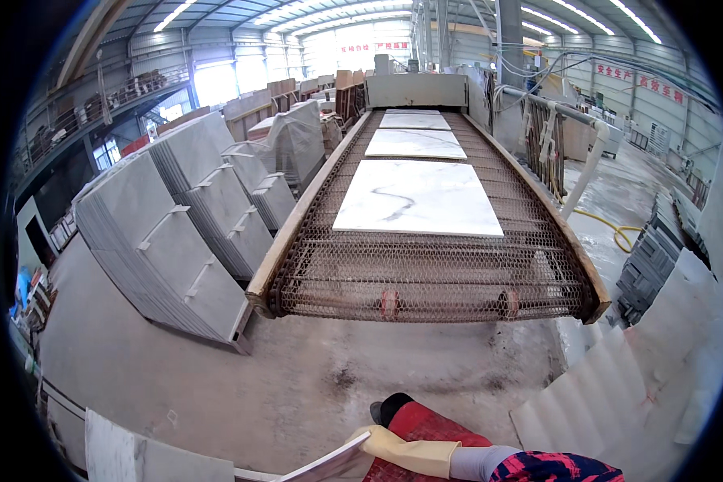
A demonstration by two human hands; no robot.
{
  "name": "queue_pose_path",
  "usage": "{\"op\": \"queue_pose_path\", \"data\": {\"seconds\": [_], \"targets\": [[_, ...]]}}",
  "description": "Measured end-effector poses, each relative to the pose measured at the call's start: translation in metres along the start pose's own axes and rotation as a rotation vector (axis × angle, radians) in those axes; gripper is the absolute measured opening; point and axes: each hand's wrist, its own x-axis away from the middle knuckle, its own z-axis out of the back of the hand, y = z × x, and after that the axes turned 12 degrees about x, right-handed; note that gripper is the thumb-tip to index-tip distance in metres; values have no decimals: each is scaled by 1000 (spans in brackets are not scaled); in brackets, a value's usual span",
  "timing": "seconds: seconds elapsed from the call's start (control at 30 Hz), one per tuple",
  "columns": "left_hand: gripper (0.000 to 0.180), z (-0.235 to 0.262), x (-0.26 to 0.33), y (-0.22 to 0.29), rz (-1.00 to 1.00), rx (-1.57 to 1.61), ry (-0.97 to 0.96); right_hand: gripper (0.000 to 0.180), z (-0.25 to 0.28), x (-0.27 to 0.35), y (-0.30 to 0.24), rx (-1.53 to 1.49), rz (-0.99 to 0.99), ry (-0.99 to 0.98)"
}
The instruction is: The person repeatedly picks up large white marble-patterned tiles from a stack and places them onto a moving conveyor belt. The person handles the tiles one at a time, positioning them carefully on the belt as it transports them down the line.
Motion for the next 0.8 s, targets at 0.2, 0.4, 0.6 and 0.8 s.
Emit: {"op": "queue_pose_path", "data": {"seconds": [0.2,0.4,0.6,0.8], "targets": [[28,-16,3,2,-70,65,184,29,-6,-12,-7,-92,-200,173],[30,2,-15,-21,-124,107,225,23,18,-26,-66,-70,-204,272],[35,-21,11,-1,-257,193,124,19,57,-13,-117,-122,-94,346],[33,-77,41,30,-504,119,33,14,119,32,-151,-309,155,501]]}}
